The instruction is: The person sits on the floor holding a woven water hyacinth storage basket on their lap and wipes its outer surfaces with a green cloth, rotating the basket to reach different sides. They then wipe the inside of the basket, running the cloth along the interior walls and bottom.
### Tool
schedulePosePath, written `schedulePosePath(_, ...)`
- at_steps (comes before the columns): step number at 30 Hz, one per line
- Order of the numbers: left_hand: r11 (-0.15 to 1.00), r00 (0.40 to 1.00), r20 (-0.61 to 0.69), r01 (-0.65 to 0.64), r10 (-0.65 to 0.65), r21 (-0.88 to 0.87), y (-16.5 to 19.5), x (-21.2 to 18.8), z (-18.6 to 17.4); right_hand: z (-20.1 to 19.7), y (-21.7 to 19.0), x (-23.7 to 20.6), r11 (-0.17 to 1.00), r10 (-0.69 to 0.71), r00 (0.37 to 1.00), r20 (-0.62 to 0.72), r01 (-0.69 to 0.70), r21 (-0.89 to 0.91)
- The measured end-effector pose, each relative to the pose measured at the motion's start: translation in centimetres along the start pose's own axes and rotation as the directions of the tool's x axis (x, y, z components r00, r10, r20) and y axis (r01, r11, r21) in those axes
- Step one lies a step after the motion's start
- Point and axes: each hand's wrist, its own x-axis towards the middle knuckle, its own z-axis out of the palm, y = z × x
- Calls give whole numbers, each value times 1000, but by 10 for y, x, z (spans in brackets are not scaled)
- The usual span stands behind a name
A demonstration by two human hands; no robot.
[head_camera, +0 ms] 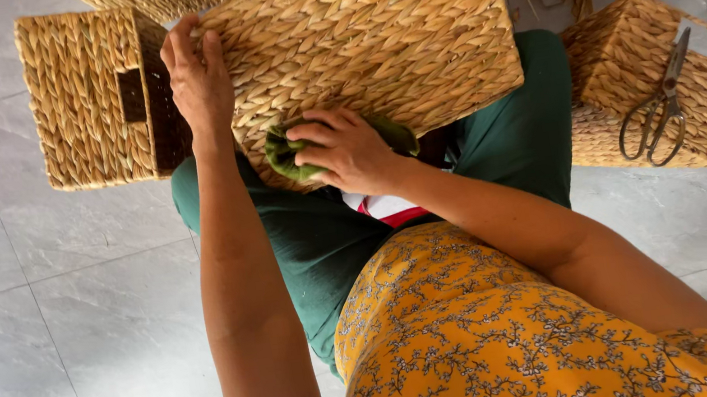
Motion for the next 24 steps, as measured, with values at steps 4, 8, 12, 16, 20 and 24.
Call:
schedulePosePath(4,998,998,17,62,-62,28,4,0,-2,-22,25,-4,997,28,999,-18,-29,-66)
schedulePosePath(8,998,998,5,68,-68,-1,10,2,-2,-75,92,-26,942,239,961,-140,-265,-206)
schedulePosePath(12,992,993,17,118,-117,-45,17,3,-2,-126,155,-52,864,387,832,-398,-478,-160)
schedulePosePath(16,994,995,-20,98,-100,-56,24,2,-4,-145,187,-66,502,834,367,-412,-813,293)
schedulePosePath(20,992,993,-67,97,-102,-81,31,-3,-9,-148,196,-64,151,975,17,-221,-784,602)
schedulePosePath(24,993,985,-147,75,-88,-94,45,-18,-23,-148,187,-70,62,993,115,-9,-466,883)
